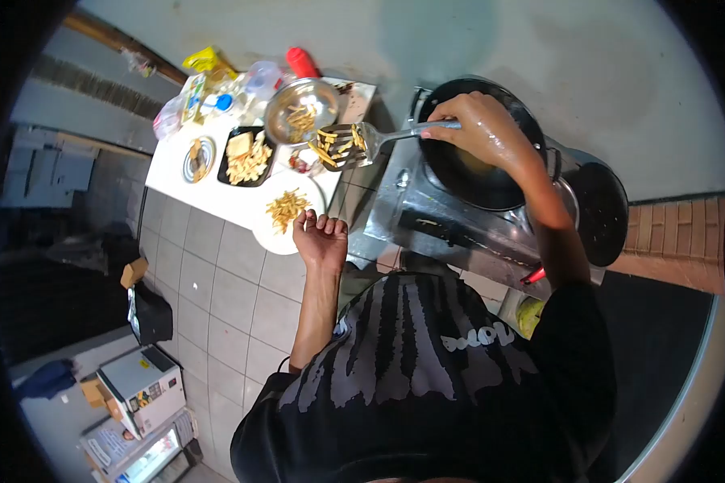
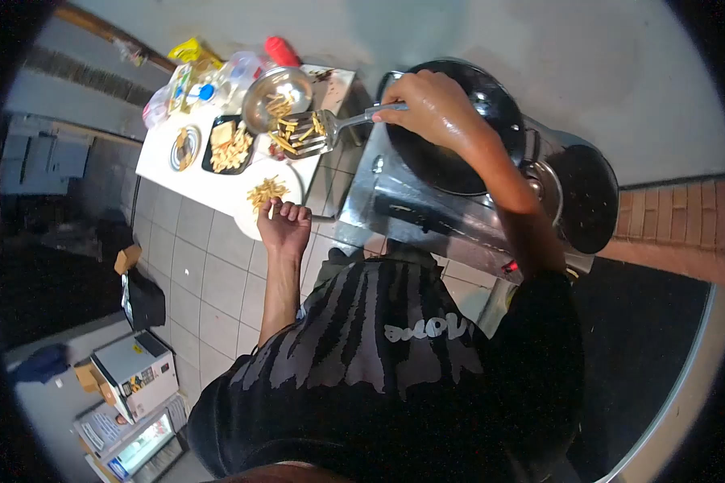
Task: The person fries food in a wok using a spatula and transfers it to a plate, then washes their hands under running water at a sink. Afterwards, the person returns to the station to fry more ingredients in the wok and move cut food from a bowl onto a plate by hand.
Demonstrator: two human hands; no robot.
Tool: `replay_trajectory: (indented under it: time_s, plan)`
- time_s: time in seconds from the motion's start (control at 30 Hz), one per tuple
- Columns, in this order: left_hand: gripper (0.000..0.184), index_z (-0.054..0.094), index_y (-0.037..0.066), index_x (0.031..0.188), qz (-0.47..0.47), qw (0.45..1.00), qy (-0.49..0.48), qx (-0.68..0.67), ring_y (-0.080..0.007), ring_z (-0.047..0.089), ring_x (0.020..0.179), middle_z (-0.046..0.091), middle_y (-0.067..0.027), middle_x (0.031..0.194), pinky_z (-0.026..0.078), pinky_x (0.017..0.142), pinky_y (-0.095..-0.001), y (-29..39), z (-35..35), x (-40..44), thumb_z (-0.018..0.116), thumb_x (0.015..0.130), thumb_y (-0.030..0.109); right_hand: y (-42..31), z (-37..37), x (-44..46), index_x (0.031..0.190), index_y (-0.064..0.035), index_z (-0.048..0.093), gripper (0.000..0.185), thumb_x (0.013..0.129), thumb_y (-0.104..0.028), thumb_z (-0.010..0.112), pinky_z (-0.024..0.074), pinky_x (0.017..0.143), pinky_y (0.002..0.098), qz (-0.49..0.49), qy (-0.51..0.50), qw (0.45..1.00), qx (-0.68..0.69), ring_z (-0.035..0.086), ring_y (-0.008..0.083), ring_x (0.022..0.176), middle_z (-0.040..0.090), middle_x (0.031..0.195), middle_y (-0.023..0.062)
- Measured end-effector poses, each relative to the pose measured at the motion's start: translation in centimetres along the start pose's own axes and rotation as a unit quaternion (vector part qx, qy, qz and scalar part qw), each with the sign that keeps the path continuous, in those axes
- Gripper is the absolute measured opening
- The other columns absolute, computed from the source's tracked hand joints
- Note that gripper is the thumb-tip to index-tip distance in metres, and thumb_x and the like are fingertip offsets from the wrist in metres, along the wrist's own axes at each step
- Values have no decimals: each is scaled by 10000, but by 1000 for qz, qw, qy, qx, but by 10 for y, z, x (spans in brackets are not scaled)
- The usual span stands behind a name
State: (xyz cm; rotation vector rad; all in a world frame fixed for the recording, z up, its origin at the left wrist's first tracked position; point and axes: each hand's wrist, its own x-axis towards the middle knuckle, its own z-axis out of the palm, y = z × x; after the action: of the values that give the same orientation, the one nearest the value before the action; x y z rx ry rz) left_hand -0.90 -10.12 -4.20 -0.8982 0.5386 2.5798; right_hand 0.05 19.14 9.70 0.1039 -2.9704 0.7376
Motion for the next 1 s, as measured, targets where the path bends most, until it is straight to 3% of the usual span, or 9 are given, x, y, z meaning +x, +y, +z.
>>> replay_trajectory:
  time_s: [0.03,0.1,0.17,0.23,0.37,0.43,0.57,0.77,1.0]
  plan:
    - [172,472,145,717,8,1000,1,-8,-115,296,520,307,21,578,280,509,-261,15,-7,-2,530,841,249,-18,12,6,847,-42,689,314,780,-348,663,457,642,395,-10,24,999,-23,609,349,709,632,705,157]
    - [190,468,143,693,39,999,9,-30,-115,291,518,313,29,579,286,527,-260,46,-24,-4,485,859,232,-47,44,22,822,-90,689,295,772,-380,665,475,684,415,39,-34,998,-20,621,327,765,649,768,138]
    - [193,462,137,691,36,997,31,-57,-116,297,518,321,27,578,283,526,-262,76,-49,0,486,851,241,-55,101,36,866,-82,670,311,796,-384,638,472,692,434,-5,3,1000,6,619,340,792,649,799,143]
    - [199,468,129,684,33,996,23,-76,-115,293,517,320,27,568,273,525,-264,102,-76,1,487,848,240,-68,158,49,862,-57,651,309,828,-360,604,470,699,449,5,-22,1000,7,618,347,795,645,798,151]
    - [209,466,141,654,63,991,56,-101,-115,280,500,311,28,548,244,512,-259,142,-98,-10,539,805,265,-75,273,59,810,-38,597,272,861,-303,569,476,655,476,13,-22,999,-27,619,377,757,637,799,172]
    - [210,470,142,656,65,991,72,-97,-120,282,502,306,28,544,254,521,-265,156,-109,-13,551,800,272,-82,302,48,889,-50,577,226,866,-275,567,486,613,468,20,29,998,-42,621,379,733,630,786,170]
    - [205,477,138,661,51,989,96,-99,-124,288,503,309,25,542,264,528,-272,177,-121,-14,555,802,264,-102,330,30,1043,-59,545,195,883,-171,529,497,623,449,67,30,997,-37,621,371,736,592,918,173]
    - [224,455,119,660,20,994,69,-88,-125,277,518,326,17,563,270,531,-273,190,-117,-8,501,844,237,-110,350,11,1215,-72,507,324,892,-106,493,486,639,437,31,79,995,-44,599,356,750,542,910,164]
    - [224,458,120,657,-11,997,33,-71,-128,287,508,329,11,551,268,517,-278,186,-107,3,496,845,236,-119,348,-1,1226,-73,500,332,897,-112,490,478,640,443,29,79,996,-36,591,367,751,547,909,169]
